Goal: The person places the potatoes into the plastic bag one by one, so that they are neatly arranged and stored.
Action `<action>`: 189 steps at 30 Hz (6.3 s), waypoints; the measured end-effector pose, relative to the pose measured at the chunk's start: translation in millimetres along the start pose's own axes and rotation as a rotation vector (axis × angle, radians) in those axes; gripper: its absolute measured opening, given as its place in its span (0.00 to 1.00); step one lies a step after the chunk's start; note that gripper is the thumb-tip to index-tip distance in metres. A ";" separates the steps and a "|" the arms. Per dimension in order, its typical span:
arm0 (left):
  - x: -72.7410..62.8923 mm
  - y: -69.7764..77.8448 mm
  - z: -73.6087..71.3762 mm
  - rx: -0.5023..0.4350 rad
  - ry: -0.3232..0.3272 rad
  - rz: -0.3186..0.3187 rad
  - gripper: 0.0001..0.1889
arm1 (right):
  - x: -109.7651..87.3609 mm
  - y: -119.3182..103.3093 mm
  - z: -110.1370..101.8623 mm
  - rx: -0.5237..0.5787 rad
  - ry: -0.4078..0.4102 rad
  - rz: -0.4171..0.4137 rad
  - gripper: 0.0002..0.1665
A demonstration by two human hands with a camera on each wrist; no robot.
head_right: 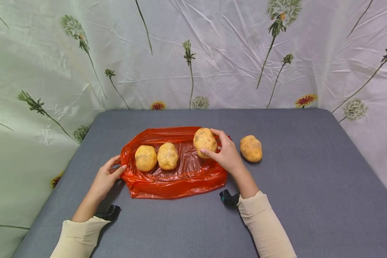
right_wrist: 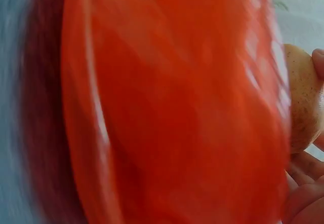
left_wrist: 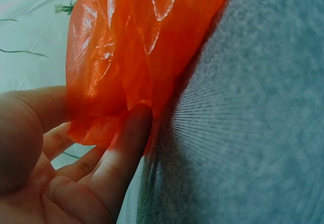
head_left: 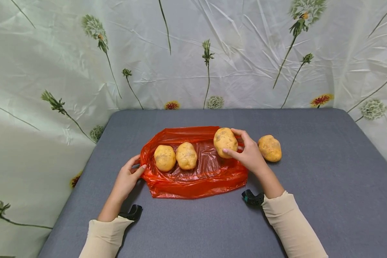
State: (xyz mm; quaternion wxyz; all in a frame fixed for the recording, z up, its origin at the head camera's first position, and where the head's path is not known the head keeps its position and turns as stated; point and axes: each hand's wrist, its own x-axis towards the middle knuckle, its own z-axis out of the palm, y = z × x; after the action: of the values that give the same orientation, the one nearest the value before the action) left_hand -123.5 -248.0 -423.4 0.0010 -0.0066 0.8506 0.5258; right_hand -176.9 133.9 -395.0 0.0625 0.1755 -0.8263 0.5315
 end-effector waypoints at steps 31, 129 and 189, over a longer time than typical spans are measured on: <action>0.3 -0.2 -0.8 -0.002 -0.001 -0.008 0.24 | 12.2 -10.5 55.9 0.004 -0.296 0.125 0.39; 0.7 1.2 -1.0 -0.001 -0.013 -0.022 0.23 | -46.5 56.0 -87.7 -0.152 0.148 0.233 0.33; 2.2 -3.1 -1.1 -0.003 0.011 0.023 0.23 | -11.9 16.8 -1.8 -0.127 -0.059 -0.092 0.34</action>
State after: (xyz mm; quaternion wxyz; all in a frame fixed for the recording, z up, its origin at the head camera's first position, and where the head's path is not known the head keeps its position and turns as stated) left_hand -125.7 -250.4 -425.7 -0.0097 0.0004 0.8498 0.5269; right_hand -171.9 144.5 -412.0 0.0734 0.2245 -0.8510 0.4690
